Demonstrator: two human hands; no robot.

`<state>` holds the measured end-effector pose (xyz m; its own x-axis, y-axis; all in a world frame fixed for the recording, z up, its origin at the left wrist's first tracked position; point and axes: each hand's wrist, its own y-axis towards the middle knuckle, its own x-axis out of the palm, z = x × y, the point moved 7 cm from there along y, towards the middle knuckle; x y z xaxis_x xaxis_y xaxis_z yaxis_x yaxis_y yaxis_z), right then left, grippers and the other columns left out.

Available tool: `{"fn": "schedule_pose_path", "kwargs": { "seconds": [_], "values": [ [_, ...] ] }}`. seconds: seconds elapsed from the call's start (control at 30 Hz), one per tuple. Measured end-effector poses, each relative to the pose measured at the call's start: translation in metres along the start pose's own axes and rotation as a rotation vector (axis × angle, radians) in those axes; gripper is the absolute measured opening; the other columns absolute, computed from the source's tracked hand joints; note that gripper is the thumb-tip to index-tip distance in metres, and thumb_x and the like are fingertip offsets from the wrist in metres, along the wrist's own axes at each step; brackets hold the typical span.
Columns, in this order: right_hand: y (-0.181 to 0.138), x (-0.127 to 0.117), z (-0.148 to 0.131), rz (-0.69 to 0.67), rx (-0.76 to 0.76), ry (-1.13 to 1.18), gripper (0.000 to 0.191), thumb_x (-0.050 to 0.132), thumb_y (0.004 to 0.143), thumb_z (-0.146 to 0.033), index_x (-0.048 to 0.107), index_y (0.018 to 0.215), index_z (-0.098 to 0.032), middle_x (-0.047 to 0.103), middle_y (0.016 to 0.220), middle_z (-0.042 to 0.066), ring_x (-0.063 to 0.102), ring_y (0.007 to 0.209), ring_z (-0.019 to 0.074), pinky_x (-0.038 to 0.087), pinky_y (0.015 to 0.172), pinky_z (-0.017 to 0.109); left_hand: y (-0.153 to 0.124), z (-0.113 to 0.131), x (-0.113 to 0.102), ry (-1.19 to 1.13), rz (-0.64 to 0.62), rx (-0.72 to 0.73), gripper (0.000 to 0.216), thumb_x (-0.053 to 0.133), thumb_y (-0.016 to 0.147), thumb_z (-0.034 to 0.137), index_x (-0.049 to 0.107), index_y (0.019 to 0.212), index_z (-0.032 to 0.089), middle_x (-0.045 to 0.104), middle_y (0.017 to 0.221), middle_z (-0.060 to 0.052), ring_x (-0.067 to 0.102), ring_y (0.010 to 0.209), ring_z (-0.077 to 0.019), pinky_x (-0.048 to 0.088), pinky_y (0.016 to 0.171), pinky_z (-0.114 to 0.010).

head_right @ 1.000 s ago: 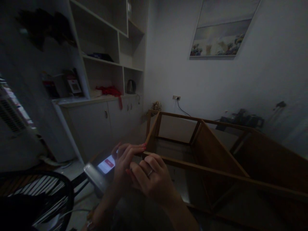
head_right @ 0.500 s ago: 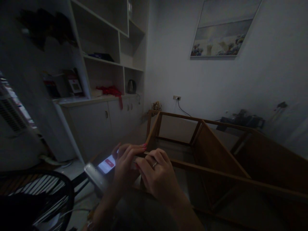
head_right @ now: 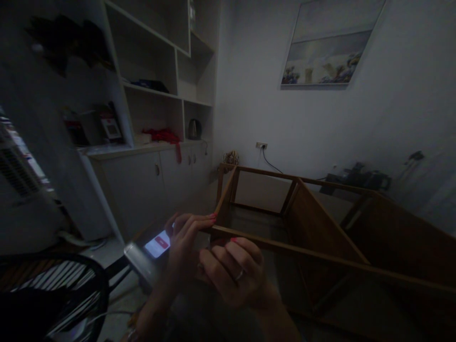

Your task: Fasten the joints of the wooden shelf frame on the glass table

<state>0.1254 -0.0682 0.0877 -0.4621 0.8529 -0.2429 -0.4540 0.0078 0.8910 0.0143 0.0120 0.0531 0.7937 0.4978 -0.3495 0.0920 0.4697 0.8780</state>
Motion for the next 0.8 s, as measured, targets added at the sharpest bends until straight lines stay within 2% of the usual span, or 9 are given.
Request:
{"fn": "schedule_pose_path", "kwargs": {
  "seconds": [0.13,0.33,0.67,0.8],
  "values": [
    [-0.002,0.011,-0.002,0.003,0.0,-0.014,0.023,0.048,0.1,-0.025,0.068,0.09,-0.022,0.069,0.072,-0.003,0.051,0.08,0.0141,0.044,0.088,0.026,-0.001,-0.001,0.001,-0.011,-0.02,-0.011,0.027,0.05,0.081,0.01,0.06,0.1,0.028,0.075,0.103,0.002,0.058,0.097,-0.022,0.024,0.102,-0.042],
    [-0.006,0.021,0.001,-0.024,0.006,-0.004,0.021,0.05,0.099,-0.022,0.068,0.088,-0.021,0.069,0.071,-0.002,0.052,0.08,0.0143,0.043,0.091,0.028,-0.001,-0.001,0.0,-0.014,0.05,-0.005,0.033,0.047,0.079,0.003,0.061,0.097,0.027,0.076,0.098,0.003,0.058,0.094,-0.0205,0.024,0.101,-0.041],
    [-0.01,0.027,-0.005,-0.011,0.003,-0.029,0.022,0.05,0.098,-0.028,0.069,0.086,-0.026,0.066,0.075,-0.002,0.051,0.084,0.0153,0.037,0.094,0.031,-0.003,-0.003,0.001,-0.039,-0.022,0.002,0.025,0.047,0.086,0.016,0.06,0.103,0.028,0.074,0.105,0.002,0.056,0.099,-0.0214,0.022,0.103,-0.041],
    [-0.009,0.035,-0.009,-0.06,0.048,-0.029,0.024,0.048,0.098,-0.031,0.069,0.087,-0.028,0.064,0.074,-0.001,0.048,0.087,0.0175,0.034,0.093,0.033,-0.003,-0.003,0.001,-0.049,-0.028,0.002,0.02,0.046,0.092,0.023,0.061,0.104,0.027,0.073,0.106,0.001,0.056,0.102,-0.0213,0.021,0.103,-0.04]
  ]
}}
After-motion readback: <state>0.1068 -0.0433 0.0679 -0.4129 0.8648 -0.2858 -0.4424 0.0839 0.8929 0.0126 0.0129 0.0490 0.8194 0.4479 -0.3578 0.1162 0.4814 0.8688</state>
